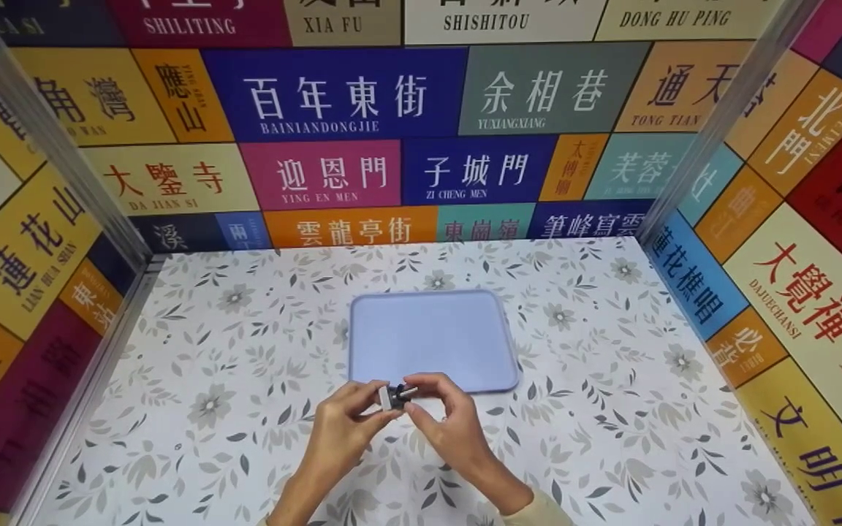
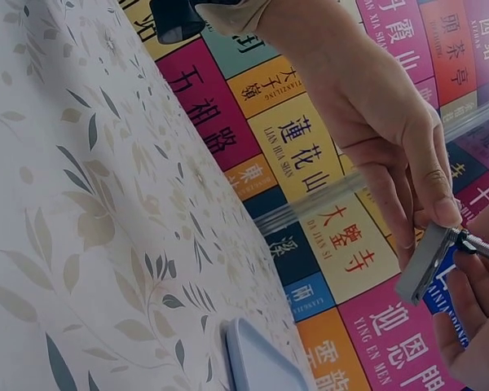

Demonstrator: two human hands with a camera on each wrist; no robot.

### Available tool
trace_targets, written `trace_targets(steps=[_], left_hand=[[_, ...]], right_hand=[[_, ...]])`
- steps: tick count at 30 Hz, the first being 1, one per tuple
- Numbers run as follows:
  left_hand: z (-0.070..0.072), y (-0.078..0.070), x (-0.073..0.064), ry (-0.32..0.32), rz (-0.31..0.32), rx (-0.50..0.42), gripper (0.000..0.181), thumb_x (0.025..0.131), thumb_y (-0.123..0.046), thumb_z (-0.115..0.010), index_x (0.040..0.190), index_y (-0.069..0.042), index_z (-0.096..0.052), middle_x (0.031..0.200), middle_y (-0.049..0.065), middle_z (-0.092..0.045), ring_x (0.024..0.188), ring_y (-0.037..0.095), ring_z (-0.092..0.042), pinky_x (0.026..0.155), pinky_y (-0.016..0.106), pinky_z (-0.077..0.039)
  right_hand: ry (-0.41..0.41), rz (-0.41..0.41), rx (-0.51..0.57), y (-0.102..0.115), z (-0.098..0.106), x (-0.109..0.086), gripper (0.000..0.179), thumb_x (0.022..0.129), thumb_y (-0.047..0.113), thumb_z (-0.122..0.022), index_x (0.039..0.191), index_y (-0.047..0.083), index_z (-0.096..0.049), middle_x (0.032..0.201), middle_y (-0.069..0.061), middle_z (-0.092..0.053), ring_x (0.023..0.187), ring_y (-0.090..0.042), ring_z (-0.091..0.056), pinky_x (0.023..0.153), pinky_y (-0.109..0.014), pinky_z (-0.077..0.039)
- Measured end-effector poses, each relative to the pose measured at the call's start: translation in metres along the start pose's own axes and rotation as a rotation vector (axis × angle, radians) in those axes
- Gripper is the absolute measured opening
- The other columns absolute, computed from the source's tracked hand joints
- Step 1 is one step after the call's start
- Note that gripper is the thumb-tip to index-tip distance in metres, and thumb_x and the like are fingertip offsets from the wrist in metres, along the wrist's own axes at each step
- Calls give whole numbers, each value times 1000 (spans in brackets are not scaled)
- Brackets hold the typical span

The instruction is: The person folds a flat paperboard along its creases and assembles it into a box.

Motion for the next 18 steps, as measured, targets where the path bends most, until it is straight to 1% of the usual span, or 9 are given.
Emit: trace_targets(steps=[5, 8, 11, 15, 18], left_hand=[[0, 0, -1, -6, -12, 8, 33, 80, -10, -83, 110, 0, -75, 93, 9, -68, 89, 17, -72, 77, 20, -65], [0, 1, -1, -2, -15, 17, 33, 80, -10, -83, 110, 0, -75, 94, 9, -69, 89, 17, -72, 77, 20, -65], [0, 1, -1, 1, -11, 24, 34, 80, -10, -84, 111, 1, -75, 93, 10, -69, 88, 13, -70, 76, 19, -65], [0, 2, -1, 4, 2, 29, 34, 79, -10, -84, 111, 1, -75, 93, 10, -68, 87, 8, -68, 76, 19, -65], [0, 2, -1, 1, -1, 32, 33, 79, -10, -84, 110, 0, -75, 92, 10, -68, 87, 8, -68, 75, 19, -65]], right_hand=[[-32, 78, -19, 0, 1, 1, 26, 89, -2, -70, 114, 4, -68, 105, -13, -72, 99, -16, -69, 95, -26, -58], [-49, 94, -22, 0, 1, 1, 25, 89, -3, -70, 113, 3, -68, 103, -13, -73, 97, -15, -69, 92, -28, -60], [-57, 95, -21, -1, 0, 2, 26, 88, -6, -70, 112, 3, -68, 102, -14, -73, 96, -15, -68, 90, -28, -60], [-60, 82, -20, -2, 0, 2, 26, 87, -8, -69, 111, 3, -69, 101, -14, -73, 96, -14, -68, 90, -24, -59], [-61, 77, -29, -2, 1, 1, 25, 89, -5, -70, 112, 3, -68, 102, -13, -73, 97, -15, -68, 91, -26, -59]])
Point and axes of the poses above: each hand's wrist, its own x-axis towards the middle knuckle, its own z-axis out of the back of the hand, y = z × x, the point moved 5 cm from there along x, towards the middle knuckle
